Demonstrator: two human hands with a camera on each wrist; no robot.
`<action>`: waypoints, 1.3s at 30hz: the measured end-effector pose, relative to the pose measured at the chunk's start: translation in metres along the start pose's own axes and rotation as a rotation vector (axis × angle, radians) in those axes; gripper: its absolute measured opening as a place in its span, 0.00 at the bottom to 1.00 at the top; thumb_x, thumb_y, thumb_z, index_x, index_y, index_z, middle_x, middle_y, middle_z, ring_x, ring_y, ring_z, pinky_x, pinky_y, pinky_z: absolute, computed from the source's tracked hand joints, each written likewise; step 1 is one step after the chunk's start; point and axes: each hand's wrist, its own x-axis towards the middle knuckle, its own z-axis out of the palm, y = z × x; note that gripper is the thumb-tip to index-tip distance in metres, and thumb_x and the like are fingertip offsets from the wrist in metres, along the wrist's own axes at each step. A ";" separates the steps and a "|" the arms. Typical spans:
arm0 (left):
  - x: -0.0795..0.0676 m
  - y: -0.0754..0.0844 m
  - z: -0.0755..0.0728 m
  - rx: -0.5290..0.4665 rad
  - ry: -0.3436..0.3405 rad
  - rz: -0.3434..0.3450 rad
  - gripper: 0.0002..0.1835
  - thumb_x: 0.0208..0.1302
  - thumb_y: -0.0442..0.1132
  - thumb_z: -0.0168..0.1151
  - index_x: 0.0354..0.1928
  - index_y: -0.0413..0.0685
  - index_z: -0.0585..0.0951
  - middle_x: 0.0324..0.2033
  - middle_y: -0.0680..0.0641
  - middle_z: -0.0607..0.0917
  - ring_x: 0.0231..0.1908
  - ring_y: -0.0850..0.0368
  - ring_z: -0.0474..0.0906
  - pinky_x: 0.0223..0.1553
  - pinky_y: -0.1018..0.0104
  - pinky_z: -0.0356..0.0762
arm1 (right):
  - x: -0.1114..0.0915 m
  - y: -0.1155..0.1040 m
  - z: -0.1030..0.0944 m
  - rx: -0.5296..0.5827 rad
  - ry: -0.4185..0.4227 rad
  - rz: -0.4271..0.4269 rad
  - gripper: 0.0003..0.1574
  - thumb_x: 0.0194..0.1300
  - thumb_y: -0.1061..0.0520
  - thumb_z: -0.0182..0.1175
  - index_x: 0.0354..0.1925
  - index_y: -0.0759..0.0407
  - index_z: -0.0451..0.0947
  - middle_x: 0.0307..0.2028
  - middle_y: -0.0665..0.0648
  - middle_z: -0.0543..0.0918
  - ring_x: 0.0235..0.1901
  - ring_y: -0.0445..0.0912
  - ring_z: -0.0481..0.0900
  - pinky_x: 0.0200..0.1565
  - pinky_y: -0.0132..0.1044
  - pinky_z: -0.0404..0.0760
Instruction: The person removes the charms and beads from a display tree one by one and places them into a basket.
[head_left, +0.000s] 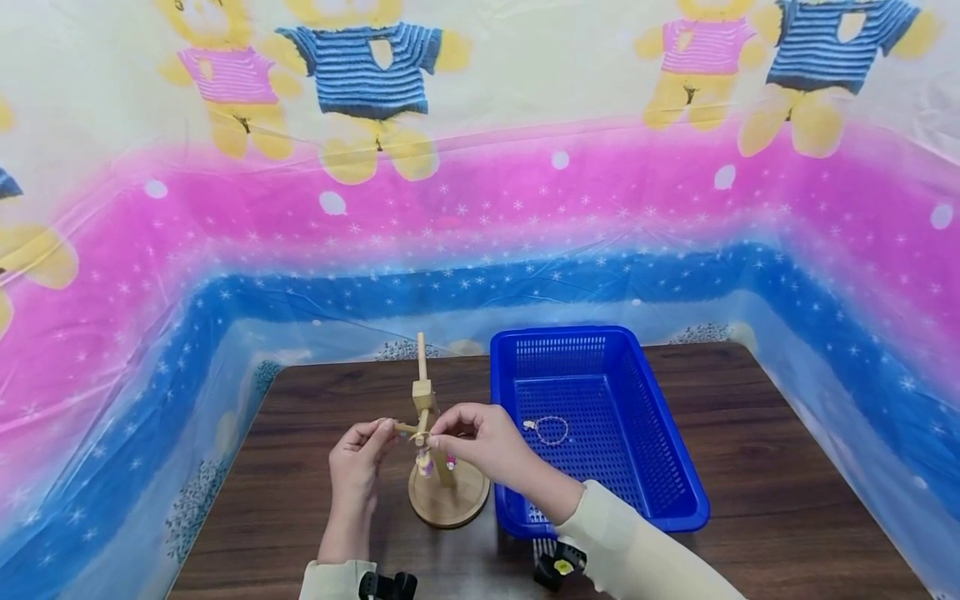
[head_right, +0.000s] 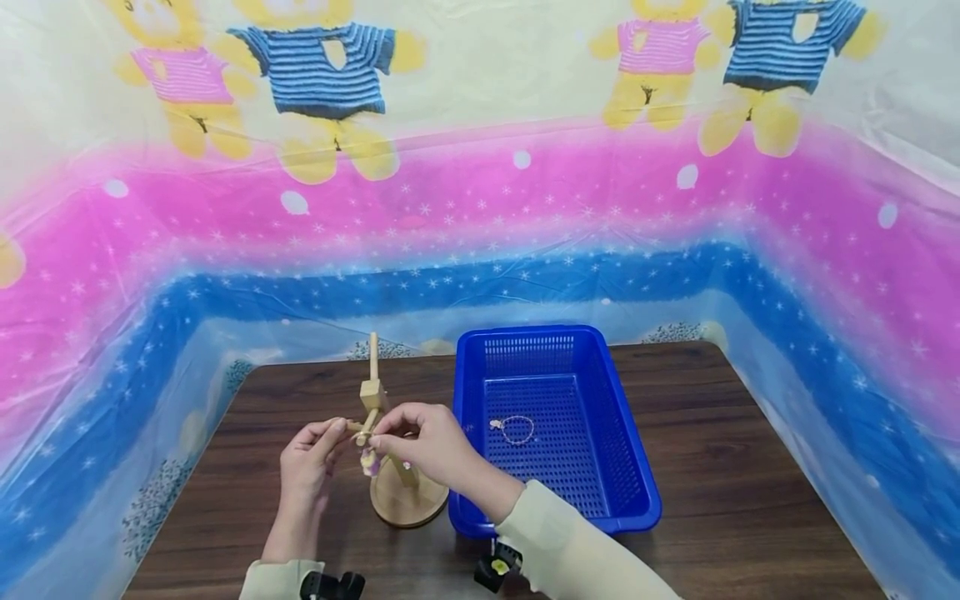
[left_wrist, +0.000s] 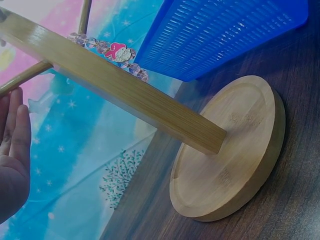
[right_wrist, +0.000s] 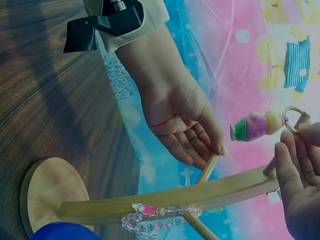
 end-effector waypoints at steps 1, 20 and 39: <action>0.000 0.000 0.000 0.001 -0.002 0.002 0.15 0.64 0.23 0.66 0.24 0.51 0.84 0.26 0.57 0.90 0.28 0.69 0.87 0.35 0.77 0.89 | 0.000 0.000 0.000 0.002 -0.003 -0.002 0.07 0.67 0.64 0.65 0.40 0.70 0.83 0.37 0.72 0.86 0.25 0.37 0.78 0.29 0.25 0.82; 0.000 0.002 0.001 0.018 0.016 -0.026 0.19 0.66 0.20 0.61 0.23 0.51 0.83 0.26 0.57 0.90 0.28 0.69 0.87 0.35 0.77 0.89 | -0.005 0.001 -0.006 -0.014 -0.026 -0.008 0.09 0.66 0.62 0.67 0.39 0.69 0.84 0.37 0.71 0.87 0.28 0.37 0.81 0.33 0.26 0.85; -0.001 0.001 -0.002 -0.024 -0.024 -0.001 0.07 0.60 0.27 0.73 0.28 0.45 0.85 0.26 0.56 0.91 0.28 0.67 0.88 0.36 0.76 0.90 | -0.008 0.013 -0.033 0.003 -0.073 0.053 0.11 0.68 0.62 0.66 0.43 0.72 0.82 0.37 0.56 0.88 0.33 0.34 0.83 0.39 0.26 0.87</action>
